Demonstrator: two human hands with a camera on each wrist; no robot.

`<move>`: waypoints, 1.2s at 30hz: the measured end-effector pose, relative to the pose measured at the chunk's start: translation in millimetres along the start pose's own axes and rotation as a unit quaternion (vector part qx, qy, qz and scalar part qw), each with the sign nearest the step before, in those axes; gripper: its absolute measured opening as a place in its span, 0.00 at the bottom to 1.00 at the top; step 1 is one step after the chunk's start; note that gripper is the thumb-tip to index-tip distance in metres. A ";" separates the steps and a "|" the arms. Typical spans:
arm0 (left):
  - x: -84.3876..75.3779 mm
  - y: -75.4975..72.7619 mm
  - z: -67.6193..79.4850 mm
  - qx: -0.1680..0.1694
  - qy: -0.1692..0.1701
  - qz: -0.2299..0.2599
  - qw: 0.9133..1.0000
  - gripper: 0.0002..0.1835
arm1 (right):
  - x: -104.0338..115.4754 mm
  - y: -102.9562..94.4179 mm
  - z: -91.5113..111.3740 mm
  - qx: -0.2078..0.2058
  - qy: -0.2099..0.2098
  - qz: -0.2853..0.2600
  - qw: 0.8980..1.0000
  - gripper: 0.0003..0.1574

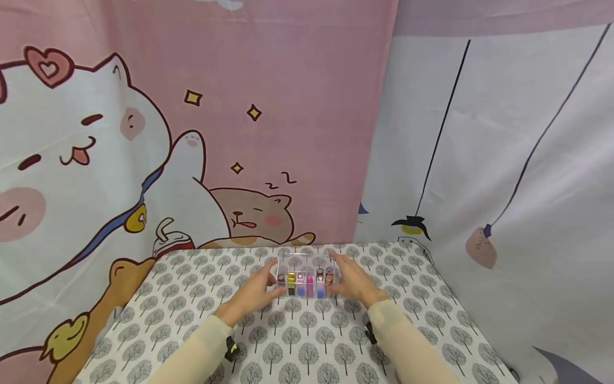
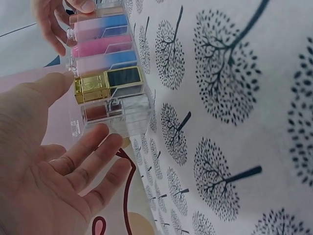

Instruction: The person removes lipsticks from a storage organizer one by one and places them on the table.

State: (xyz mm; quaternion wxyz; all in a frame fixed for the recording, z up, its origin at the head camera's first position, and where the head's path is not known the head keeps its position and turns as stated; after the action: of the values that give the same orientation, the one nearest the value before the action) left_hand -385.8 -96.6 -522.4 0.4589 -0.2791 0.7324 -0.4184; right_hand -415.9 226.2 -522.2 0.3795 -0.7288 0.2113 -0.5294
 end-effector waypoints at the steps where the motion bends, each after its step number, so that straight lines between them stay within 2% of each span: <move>1: -0.1 -1.3 1.1 0.001 0.003 -0.003 1.000 0.55 | 1.0 -0.3 1.2 0.001 0.000 -0.001 1.000 0.71; 10: 0.4 -8.5 12.7 0.021 0.008 -0.004 1.000 0.58 | 11.5 2.3 11.0 0.000 -0.043 0.021 0.999 0.69; 24: 6.3 -16.1 23.6 0.036 0.030 -0.034 0.998 0.63 | 22.4 5.3 26.3 0.018 -0.033 0.018 0.999 0.71; 30: 10.0 -16.5 27.7 0.043 0.043 -0.036 0.998 0.60 | 27.9 8.3 32.8 0.017 -0.044 0.021 0.999 0.71; 36: 12.1 -18.6 33.6 0.047 0.040 -0.028 0.998 0.58 | 31.5 10.2 36.7 0.019 -0.048 0.015 0.999 0.71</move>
State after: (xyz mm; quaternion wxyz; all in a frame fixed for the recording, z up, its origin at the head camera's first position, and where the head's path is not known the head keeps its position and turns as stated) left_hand -360.0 -127.3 -519.2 0.4303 -0.2605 0.7213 -0.4761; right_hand -369.7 209.5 -516.4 0.4108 -0.7428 0.1933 -0.4920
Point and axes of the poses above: each hand's wrist, its own z-axis away from the middle knuckle, its own y-axis out of the palm, x = y × z, the point moved 3 cm from there along -z, towards the middle knuckle, and after that the axes turned 10 degrees about -z, right-handed, at the moved point
